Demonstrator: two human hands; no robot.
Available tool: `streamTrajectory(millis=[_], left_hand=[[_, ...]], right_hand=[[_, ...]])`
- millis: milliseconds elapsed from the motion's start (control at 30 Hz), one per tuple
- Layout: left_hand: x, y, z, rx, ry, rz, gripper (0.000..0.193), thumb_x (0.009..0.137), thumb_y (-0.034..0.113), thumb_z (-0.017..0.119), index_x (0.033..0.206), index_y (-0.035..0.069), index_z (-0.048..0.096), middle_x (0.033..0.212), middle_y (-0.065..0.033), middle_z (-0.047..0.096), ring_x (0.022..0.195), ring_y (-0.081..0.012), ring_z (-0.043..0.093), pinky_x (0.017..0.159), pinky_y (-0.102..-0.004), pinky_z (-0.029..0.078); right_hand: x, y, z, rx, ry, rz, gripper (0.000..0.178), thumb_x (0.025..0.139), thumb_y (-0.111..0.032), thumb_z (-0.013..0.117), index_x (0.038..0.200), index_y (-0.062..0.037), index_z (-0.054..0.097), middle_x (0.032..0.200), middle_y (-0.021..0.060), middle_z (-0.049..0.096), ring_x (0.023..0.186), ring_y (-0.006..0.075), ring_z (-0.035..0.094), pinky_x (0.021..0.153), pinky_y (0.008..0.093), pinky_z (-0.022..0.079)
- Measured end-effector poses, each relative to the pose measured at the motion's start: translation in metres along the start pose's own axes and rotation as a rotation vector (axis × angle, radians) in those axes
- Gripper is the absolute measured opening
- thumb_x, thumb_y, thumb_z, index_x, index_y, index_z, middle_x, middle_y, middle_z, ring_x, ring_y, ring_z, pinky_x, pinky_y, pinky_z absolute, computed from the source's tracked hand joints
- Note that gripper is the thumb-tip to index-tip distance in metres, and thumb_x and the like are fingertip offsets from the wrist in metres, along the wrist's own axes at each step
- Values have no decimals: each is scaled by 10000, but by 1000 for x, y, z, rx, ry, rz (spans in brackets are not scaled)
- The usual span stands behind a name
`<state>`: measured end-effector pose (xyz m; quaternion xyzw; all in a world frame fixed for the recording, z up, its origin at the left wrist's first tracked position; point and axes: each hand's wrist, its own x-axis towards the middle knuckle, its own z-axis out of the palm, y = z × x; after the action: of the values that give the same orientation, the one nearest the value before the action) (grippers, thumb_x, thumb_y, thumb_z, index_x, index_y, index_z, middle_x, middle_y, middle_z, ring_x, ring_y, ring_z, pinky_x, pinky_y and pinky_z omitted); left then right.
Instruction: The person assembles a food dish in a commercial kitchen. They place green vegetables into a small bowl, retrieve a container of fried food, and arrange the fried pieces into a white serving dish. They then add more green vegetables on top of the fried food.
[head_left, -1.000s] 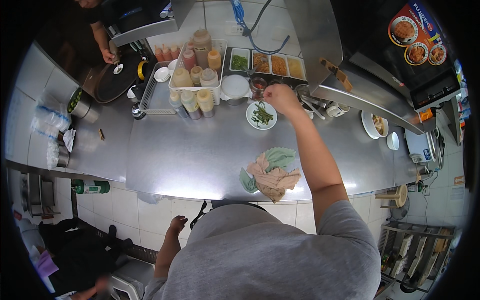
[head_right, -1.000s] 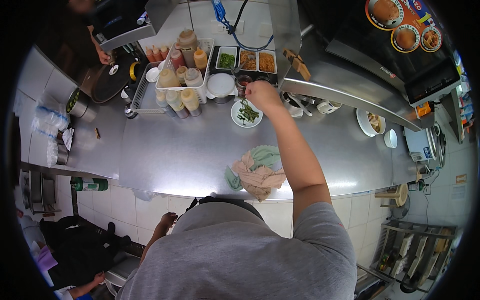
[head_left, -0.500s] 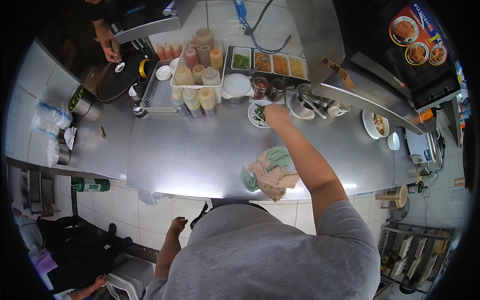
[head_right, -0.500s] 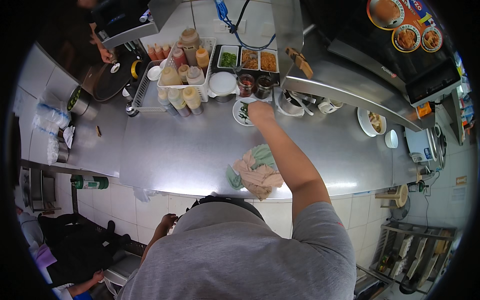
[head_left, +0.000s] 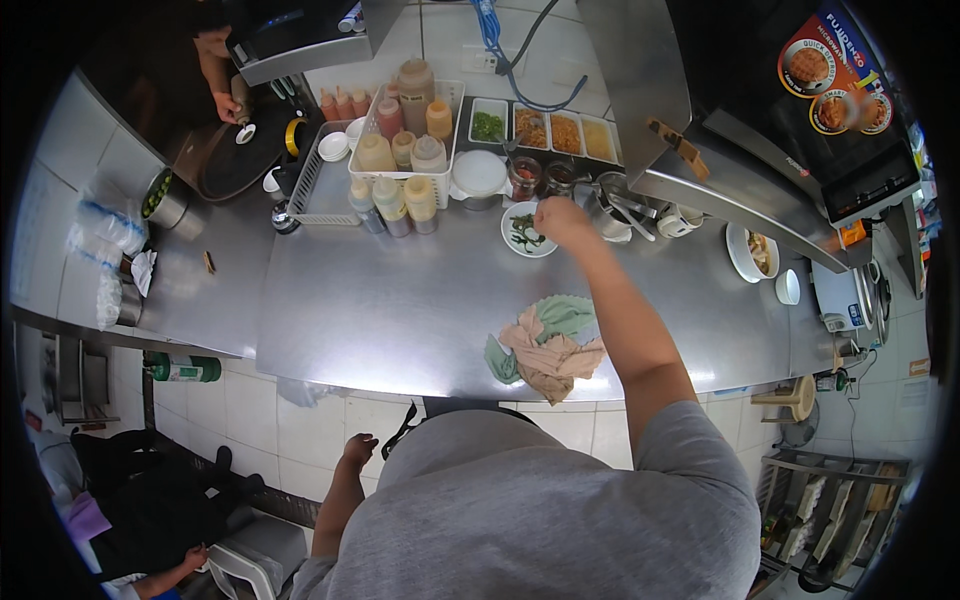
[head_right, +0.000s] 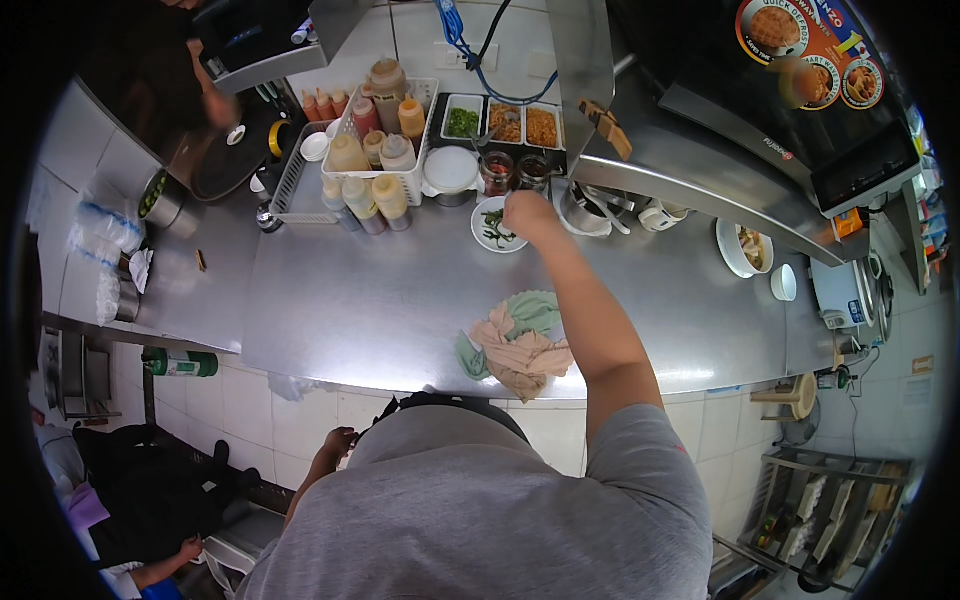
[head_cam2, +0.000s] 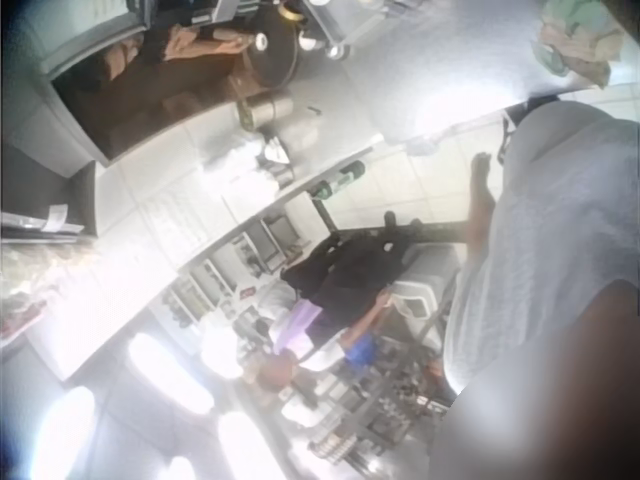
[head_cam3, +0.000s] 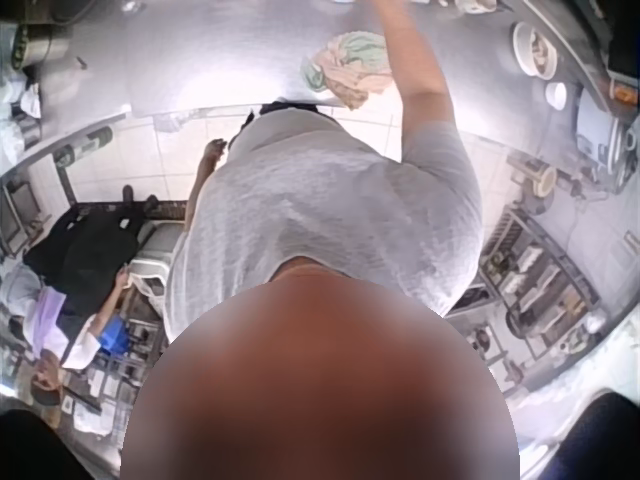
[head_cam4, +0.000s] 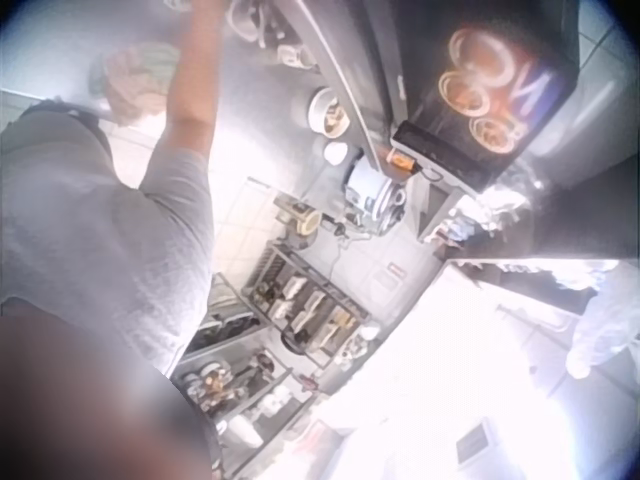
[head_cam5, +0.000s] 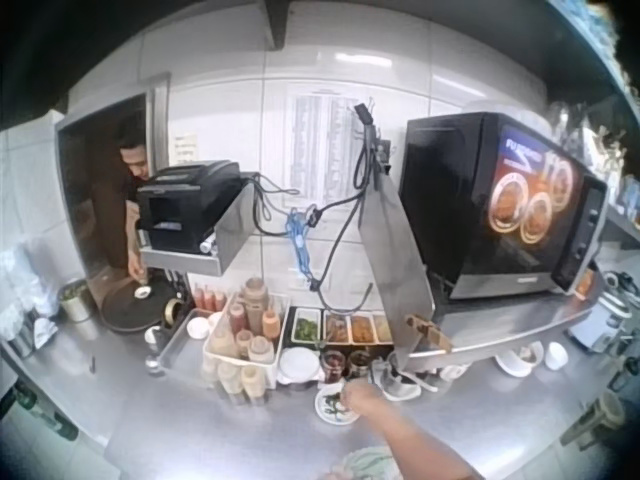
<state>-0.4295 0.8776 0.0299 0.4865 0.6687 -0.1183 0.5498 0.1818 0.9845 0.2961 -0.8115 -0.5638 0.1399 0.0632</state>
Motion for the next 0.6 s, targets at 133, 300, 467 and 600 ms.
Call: streamTrajectory(millis=[133,300,467,600], left_hand=[[-3,-1,3,29,-16,-93,429,809,245,670,1172,40,566,719,-77,613,532,-160,533,487,-327,428],[-3,3,-1,-30,-61,-106,376,814,259,665,1116,51,583,661,-47,576,483,-149,497,458,-329,403],[10,4,1,85,-4,-23,340,816,276,656,1056,41,605,670,-53,579,495,-151,511,483,-328,424],[11,9,0,110,1,39,353,813,291,652,1057,37,627,722,-73,614,561,-166,559,550,-317,468]], right_hand=[[-4,2,-18,193,90,-43,114,727,-127,642,811,-50,650,749,129,648,722,263,625,669,358,486],[-29,-15,-42,578,125,-76,128,805,-133,625,862,-18,618,771,73,642,705,156,594,650,307,475],[-54,-42,-65,1159,10,-158,100,878,-113,568,922,-25,584,900,55,645,808,126,595,725,267,477],[-68,-69,-85,1375,51,-248,68,891,-87,551,927,-30,555,928,52,630,854,117,596,767,254,475]])
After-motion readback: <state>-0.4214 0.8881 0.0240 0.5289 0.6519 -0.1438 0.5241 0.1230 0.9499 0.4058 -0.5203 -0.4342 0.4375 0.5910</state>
